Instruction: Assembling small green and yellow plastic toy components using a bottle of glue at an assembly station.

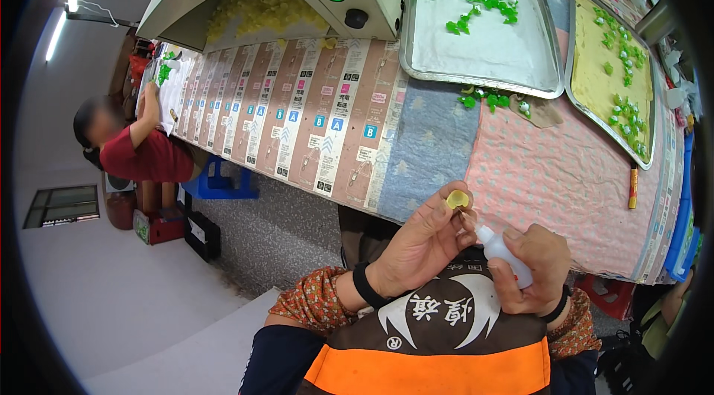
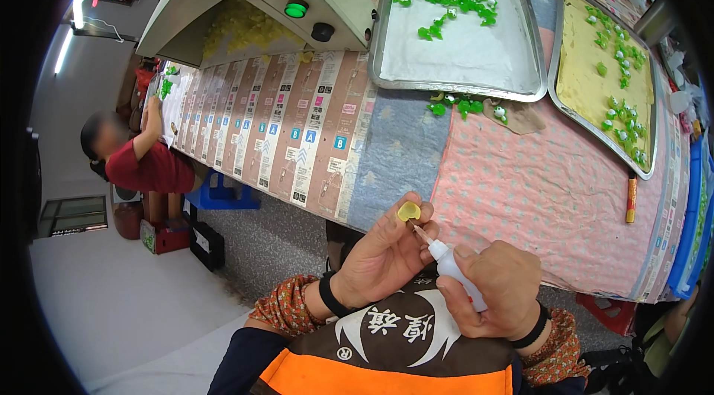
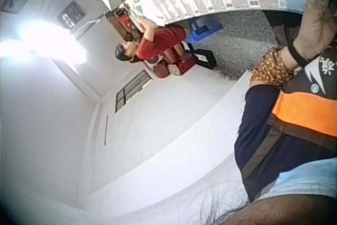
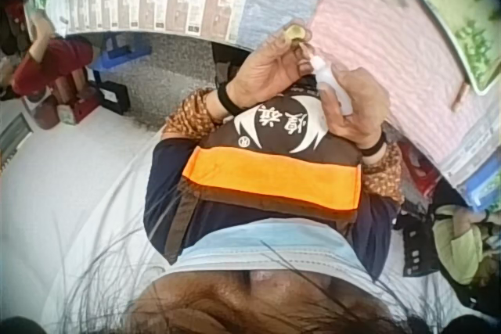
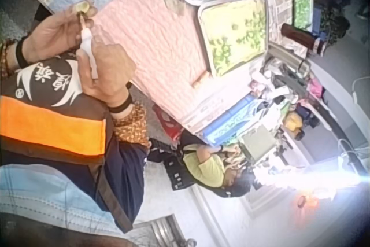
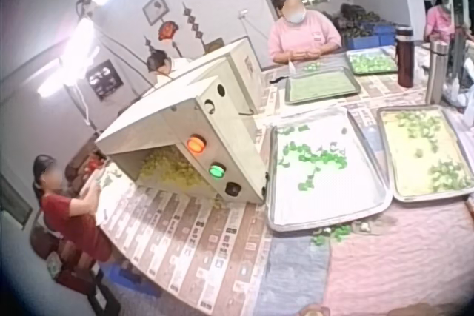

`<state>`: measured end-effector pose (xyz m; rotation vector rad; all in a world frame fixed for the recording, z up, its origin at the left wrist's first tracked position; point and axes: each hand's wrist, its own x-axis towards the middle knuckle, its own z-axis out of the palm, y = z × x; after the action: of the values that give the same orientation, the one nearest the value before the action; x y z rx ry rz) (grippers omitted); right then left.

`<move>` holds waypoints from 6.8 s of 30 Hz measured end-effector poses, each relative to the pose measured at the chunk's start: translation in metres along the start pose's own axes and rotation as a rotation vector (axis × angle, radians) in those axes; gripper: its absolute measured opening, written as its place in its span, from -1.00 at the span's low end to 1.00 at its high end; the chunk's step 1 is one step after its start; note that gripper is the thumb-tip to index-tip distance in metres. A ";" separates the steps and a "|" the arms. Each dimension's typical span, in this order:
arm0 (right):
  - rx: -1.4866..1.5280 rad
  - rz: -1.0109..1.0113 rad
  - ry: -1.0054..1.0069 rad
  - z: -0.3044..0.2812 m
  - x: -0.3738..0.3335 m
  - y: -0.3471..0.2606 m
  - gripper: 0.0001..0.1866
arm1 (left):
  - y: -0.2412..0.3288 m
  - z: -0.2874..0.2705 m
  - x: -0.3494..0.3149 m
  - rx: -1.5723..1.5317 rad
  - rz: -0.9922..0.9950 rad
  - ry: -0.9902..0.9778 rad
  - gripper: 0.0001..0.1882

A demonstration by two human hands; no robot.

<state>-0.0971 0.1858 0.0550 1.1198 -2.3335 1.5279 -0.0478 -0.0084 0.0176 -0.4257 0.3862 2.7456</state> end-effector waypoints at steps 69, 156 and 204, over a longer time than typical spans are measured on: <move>-0.105 -0.007 -0.054 -0.001 0.005 0.004 -0.60 | -0.007 -0.004 -0.003 0.412 0.138 0.191 -0.61; 0.048 0.264 -0.249 0.031 0.039 0.008 -0.53 | 0.031 0.008 0.001 0.324 -0.071 0.072 -0.46; -0.299 0.476 -0.336 0.037 0.061 0.036 -0.89 | 0.033 -0.006 -0.017 0.059 0.238 0.089 -0.57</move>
<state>-0.1536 0.1315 0.0404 0.8379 -3.1038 1.1000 -0.0427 -0.0450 0.0245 -0.5178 0.5732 2.9416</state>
